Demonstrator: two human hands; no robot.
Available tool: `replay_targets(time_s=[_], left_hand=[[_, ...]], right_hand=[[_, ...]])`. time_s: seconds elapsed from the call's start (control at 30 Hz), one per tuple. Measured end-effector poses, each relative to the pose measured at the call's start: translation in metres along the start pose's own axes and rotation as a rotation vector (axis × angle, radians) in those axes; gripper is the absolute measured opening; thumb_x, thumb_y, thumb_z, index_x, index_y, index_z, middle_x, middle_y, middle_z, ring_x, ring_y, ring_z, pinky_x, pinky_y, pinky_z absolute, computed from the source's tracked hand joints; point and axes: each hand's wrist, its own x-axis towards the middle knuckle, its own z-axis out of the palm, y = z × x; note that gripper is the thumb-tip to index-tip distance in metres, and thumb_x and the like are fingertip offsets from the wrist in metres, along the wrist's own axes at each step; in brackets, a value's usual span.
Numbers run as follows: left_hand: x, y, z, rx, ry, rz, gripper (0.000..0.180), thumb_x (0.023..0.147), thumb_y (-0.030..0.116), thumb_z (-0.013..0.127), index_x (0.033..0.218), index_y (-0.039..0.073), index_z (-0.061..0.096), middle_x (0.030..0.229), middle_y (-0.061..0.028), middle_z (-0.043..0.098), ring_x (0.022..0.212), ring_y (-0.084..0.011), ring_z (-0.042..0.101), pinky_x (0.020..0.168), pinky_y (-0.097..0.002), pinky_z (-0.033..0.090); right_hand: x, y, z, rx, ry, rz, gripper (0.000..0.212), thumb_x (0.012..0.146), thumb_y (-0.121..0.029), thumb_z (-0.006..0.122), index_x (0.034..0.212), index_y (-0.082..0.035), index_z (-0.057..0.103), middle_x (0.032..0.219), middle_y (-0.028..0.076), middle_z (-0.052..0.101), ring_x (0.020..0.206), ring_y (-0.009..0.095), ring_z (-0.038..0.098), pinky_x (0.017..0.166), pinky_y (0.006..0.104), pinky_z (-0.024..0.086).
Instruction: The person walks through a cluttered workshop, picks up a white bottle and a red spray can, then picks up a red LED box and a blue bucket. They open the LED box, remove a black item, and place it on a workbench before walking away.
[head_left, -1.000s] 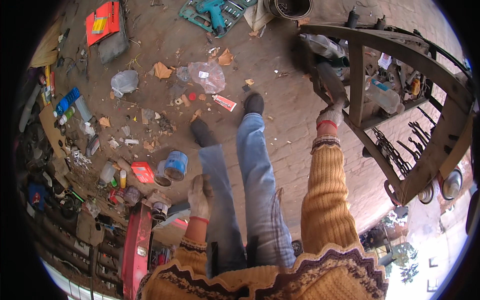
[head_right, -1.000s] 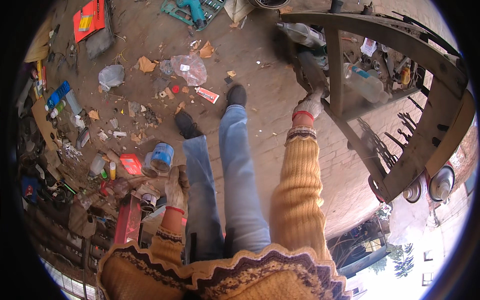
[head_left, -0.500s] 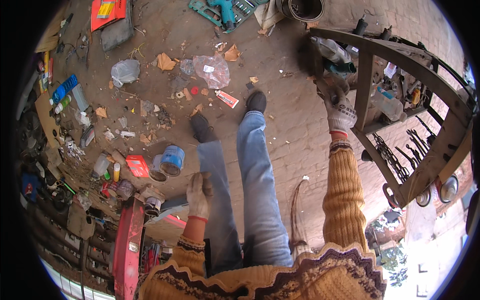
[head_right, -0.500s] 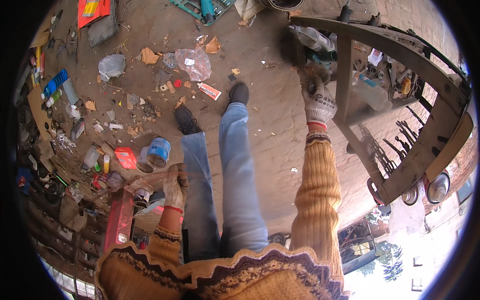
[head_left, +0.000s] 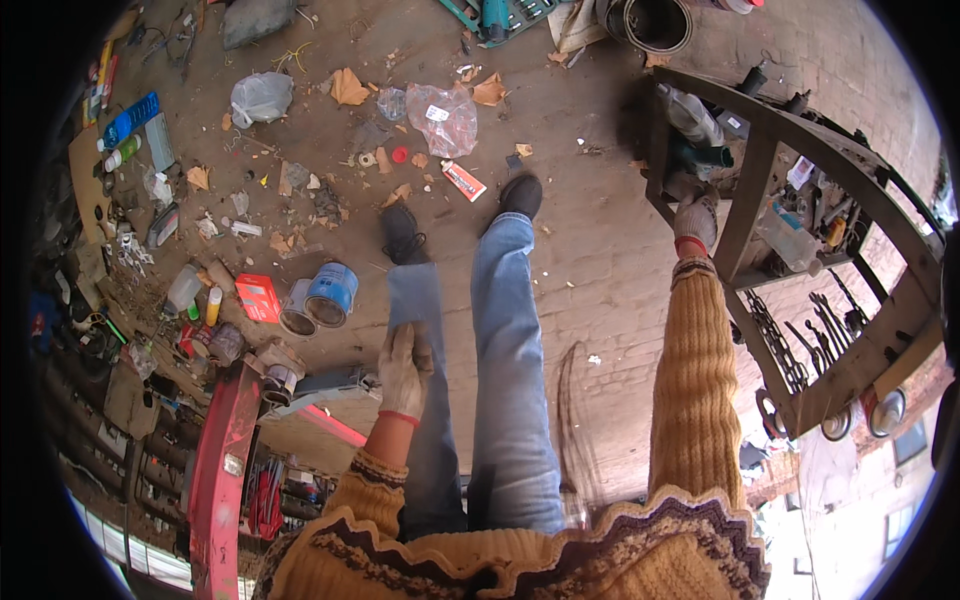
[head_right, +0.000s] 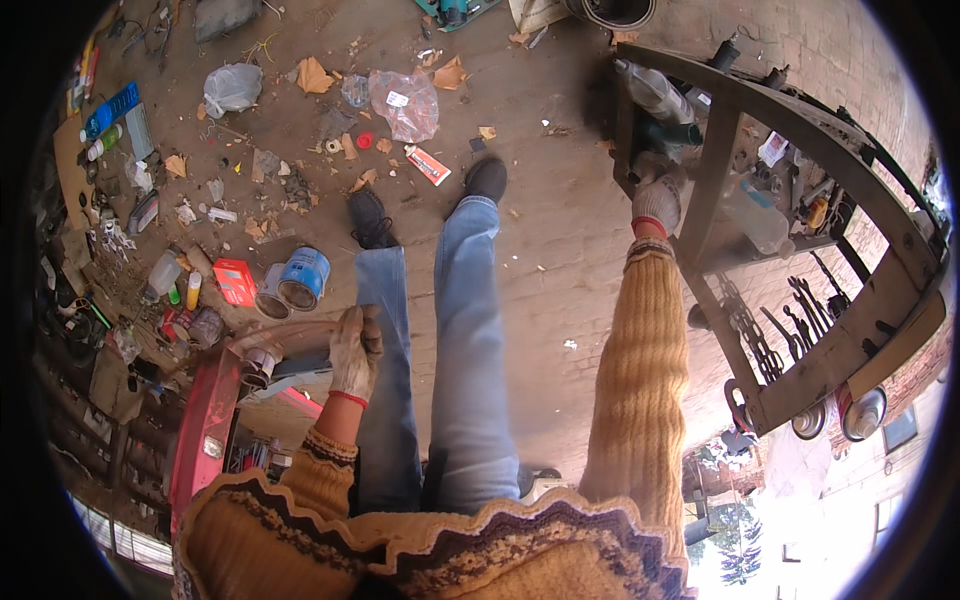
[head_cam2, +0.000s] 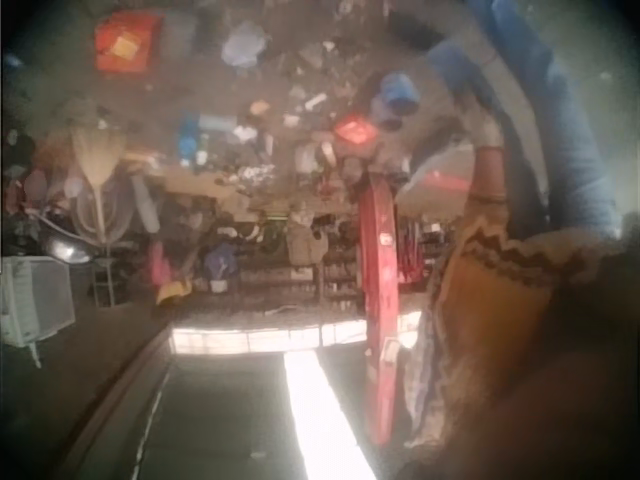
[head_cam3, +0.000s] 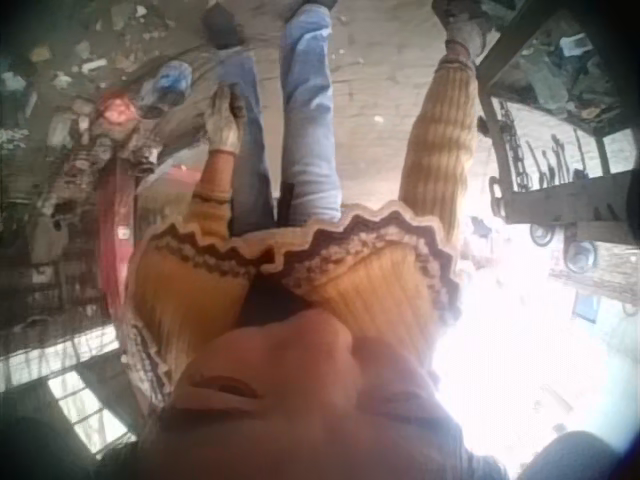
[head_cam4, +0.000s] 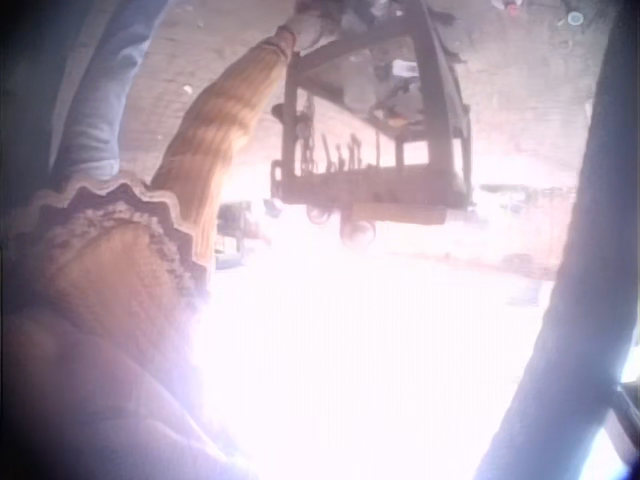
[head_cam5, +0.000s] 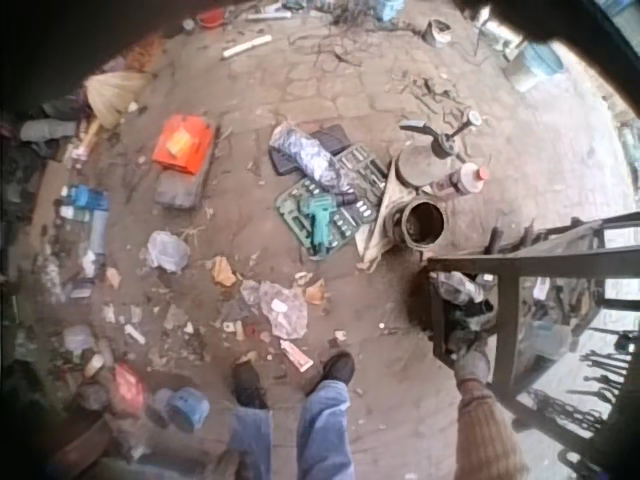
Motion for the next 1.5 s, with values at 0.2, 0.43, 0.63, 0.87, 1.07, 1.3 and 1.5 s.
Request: replay_targets(time_s=[0.2,0.43,0.63,0.87,1.07,1.3,1.5], left_hand=[[-0.002,-0.003,0.01,0.002,-0.103,0.038,0.032,0.101,0.04,0.059,0.109,0.01,0.067,0.076,0.0037,0.058,0.062,-0.0076,0.05,0.055,-0.0237,0.039],[0.044,-0.037,0.02,-0.149,-0.149,-0.004,0.028,0.098,0.027,0.069,0.114,0.004,0.067,0.085,-0.0004,0.062,0.069,-0.01,0.055,0.062,-0.0247,0.045],[0.057,-0.037,0.041,-0.262,-0.236,-0.081,0.029,0.098,0.013,0.067,0.123,-0.001,0.064,0.1,-0.0069,0.064,0.085,-0.0133,0.06,0.076,-0.0268,0.05],[0.095,-0.01,0.052,-0.25,-0.367,-0.04,0.029,0.099,0.009,0.062,0.125,-0.004,0.063,0.103,-0.009,0.062,0.093,-0.0146,0.059,0.083,-0.0293,0.049],[0.128,0.012,0.056,-0.242,-0.167,-0.116,0.022,0.098,0.005,0.063,0.119,0.0,0.066,0.102,-0.0067,0.066,0.088,-0.0138,0.062,0.08,-0.0301,0.052],[0.128,0.039,0.053,-0.17,-0.223,-0.155,0.022,0.098,0.004,0.057,0.118,0.001,0.067,0.099,-0.0063,0.066,0.085,-0.0143,0.06,0.08,-0.0296,0.048],[0.141,0.014,0.056,-0.19,-0.226,-0.066,0.023,0.099,0.011,0.06,0.118,0.0,0.067,0.099,-0.0073,0.065,0.084,-0.0135,0.06,0.077,-0.0288,0.048]], right_hand=[[-0.048,-0.027,-0.005,0.305,0.195,-0.155,0.043,0.104,-0.035,0.048,0.14,-0.012,0.053,0.126,0.023,0.066,0.11,0.041,0.066,0.092,0.0482,0.052],[-0.067,-0.047,0.112,0.339,-0.44,-0.404,0.029,0.103,-0.025,0.053,0.126,-0.011,0.064,0.104,0.014,0.073,0.09,0.029,0.071,0.079,0.0402,0.055],[-0.089,-0.027,0.166,0.797,-0.66,-0.041,0.032,0.101,-0.027,0.059,0.127,-0.009,0.066,0.094,0.003,0.07,0.072,0.01,0.06,0.059,0.0258,0.047],[-0.057,-0.051,0.198,0.201,-0.416,-0.356,0.034,0.101,-0.028,0.055,0.127,-0.01,0.065,0.103,0.022,0.073,0.099,0.039,0.069,0.086,0.0481,0.055],[-0.008,-0.101,0.247,-0.165,0.043,-0.317,0.036,0.1,-0.022,0.05,0.134,-0.013,0.059,0.11,0.025,0.072,0.108,0.041,0.068,0.088,0.0501,0.055],[0.048,-0.071,0.257,-0.826,-0.51,-0.234,0.031,0.096,-0.021,0.057,0.121,-0.009,0.071,0.108,0.021,0.074,0.1,0.034,0.072,0.085,0.0443,0.057],[-0.04,0.04,0.297,-0.459,-1.045,-0.367,0.035,0.096,-0.027,0.057,0.12,-0.006,0.071,0.101,0.016,0.077,0.095,0.027,0.075,0.085,0.0393,0.057]])
